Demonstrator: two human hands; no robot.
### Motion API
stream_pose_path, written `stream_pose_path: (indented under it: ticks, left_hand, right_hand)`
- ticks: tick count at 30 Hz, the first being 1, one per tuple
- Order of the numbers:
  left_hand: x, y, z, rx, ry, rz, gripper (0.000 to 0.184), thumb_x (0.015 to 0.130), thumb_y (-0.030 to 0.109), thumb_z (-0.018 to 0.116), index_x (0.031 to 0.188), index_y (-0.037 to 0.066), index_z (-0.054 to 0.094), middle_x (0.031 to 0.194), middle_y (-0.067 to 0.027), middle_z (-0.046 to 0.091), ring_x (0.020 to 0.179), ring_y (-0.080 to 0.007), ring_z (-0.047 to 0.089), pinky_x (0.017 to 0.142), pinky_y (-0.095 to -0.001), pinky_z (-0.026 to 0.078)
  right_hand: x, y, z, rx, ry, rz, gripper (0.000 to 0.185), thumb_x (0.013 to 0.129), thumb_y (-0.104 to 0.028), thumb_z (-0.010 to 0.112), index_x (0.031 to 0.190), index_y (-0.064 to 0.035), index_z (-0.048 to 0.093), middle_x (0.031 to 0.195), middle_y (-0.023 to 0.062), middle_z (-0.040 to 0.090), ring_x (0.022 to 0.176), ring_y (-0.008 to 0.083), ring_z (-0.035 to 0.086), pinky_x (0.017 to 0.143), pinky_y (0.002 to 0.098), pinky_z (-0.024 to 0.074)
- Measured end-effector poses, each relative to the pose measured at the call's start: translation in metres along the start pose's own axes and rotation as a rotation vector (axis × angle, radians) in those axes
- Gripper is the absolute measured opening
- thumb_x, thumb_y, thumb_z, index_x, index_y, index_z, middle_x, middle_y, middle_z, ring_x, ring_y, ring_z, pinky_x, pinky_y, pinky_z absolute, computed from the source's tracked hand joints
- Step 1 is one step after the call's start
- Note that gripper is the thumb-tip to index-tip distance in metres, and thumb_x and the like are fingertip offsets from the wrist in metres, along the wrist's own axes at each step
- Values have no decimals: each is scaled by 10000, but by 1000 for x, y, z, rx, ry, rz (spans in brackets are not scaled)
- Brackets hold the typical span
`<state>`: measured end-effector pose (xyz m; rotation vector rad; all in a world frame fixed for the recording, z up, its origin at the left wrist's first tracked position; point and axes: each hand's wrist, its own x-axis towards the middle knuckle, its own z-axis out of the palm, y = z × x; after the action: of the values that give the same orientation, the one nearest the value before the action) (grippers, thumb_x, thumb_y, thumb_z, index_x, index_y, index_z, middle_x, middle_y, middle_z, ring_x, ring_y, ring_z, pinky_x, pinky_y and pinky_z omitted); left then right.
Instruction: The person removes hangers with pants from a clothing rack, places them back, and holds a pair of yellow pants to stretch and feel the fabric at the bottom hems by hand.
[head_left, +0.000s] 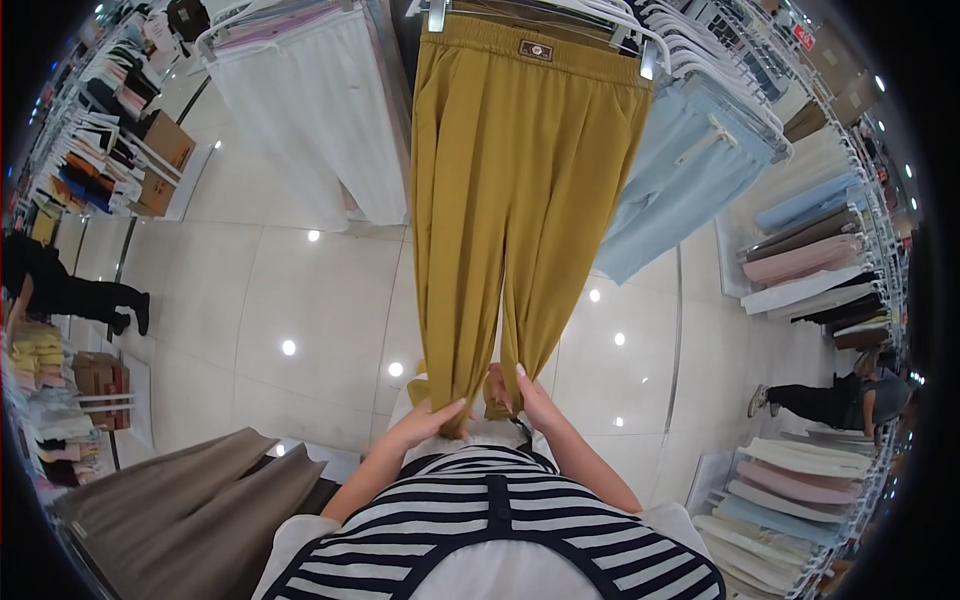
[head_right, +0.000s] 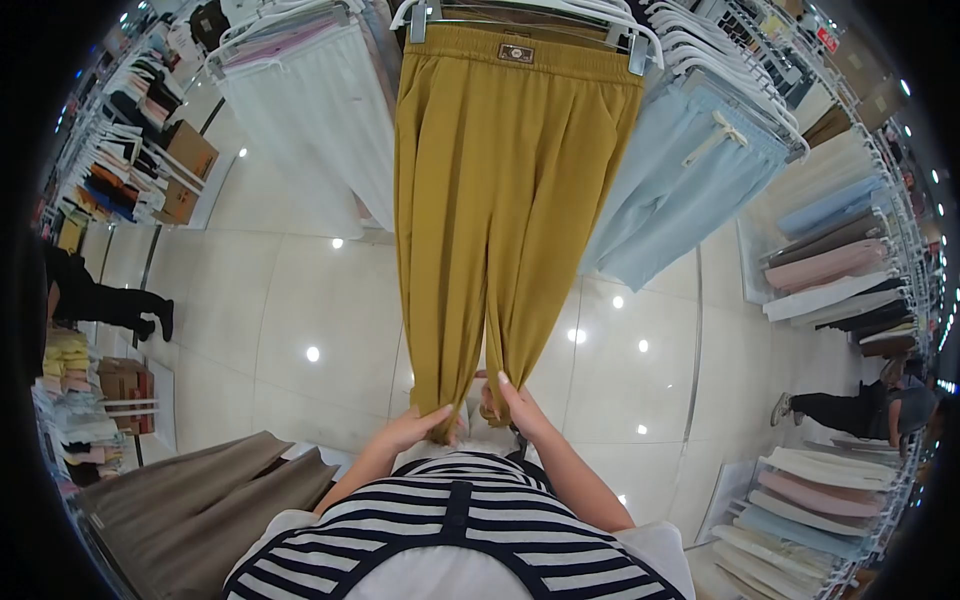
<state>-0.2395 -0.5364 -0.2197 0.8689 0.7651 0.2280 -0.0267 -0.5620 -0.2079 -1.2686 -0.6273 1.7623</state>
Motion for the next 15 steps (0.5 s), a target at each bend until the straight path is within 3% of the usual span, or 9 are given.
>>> stream_pose_path:
  ticks: [1,3,4,5,7,9,11,15]
  left_hand:
    - [5,2,15,-4,6,4,335,918,305,419,959,10,574,737,-70,596,666,-150,581,641,-265,465]
    - [13,-1,45,112,39,152,342,915,288,425,1039,-8,542,915,-100,603,832,-184,583,750,-294,454]
    - [24,-15,48,225,26,156,352,897,274,462,1098,-13,508,1033,-115,575,955,-197,545,808,-307,439]
    - [26,-22,53,220,29,155,352,897,274,462,1098,-13,508,1033,-115,575,955,-197,545,808,-307,439]
    - [23,-2,62,442,37,234,362,875,278,503,1094,-10,511,1031,-117,575,967,-201,538,817,-308,434]
    - [21,12,59,461,102,178,381,857,273,531,1122,0,498,1061,-110,563,987,-194,529,853,-304,415]
    - [32,5,47,91,209,268,491,862,346,528,1208,14,421,1094,-76,547,950,-174,542,817,-290,432]
    - [48,39,50,-189,241,396,496,875,346,510,1236,29,388,1113,-67,536,974,-156,537,828,-291,437]
  right_hand:
    - [-7,-11,3,-4,-7,3,359,912,-313,417,1025,11,522,726,45,504,632,116,478,600,248,404]
    - [-17,-28,12,-318,2,-62,239,880,-266,508,910,-31,533,596,-15,456,540,86,416,564,221,382]
    - [-10,-14,13,-245,57,-268,213,811,-212,624,900,-39,536,607,-32,467,510,56,393,462,207,323]
    - [-15,-18,6,-247,53,-262,213,811,-212,624,900,-39,536,607,-32,467,510,56,393,462,207,323]
    - [-23,-28,-8,-305,15,112,396,811,-224,623,1101,17,504,977,71,578,875,116,534,724,254,447]
    - [-32,-28,-18,-266,7,60,394,810,-222,624,1102,14,503,961,65,581,855,112,538,705,244,448]
    - [-41,-29,-25,-223,0,8,393,809,-219,626,1102,12,502,945,59,584,836,109,543,686,234,448]
    - [-56,-32,-35,-259,-29,-51,387,810,-216,624,1104,3,498,929,45,581,800,103,536,673,225,438]
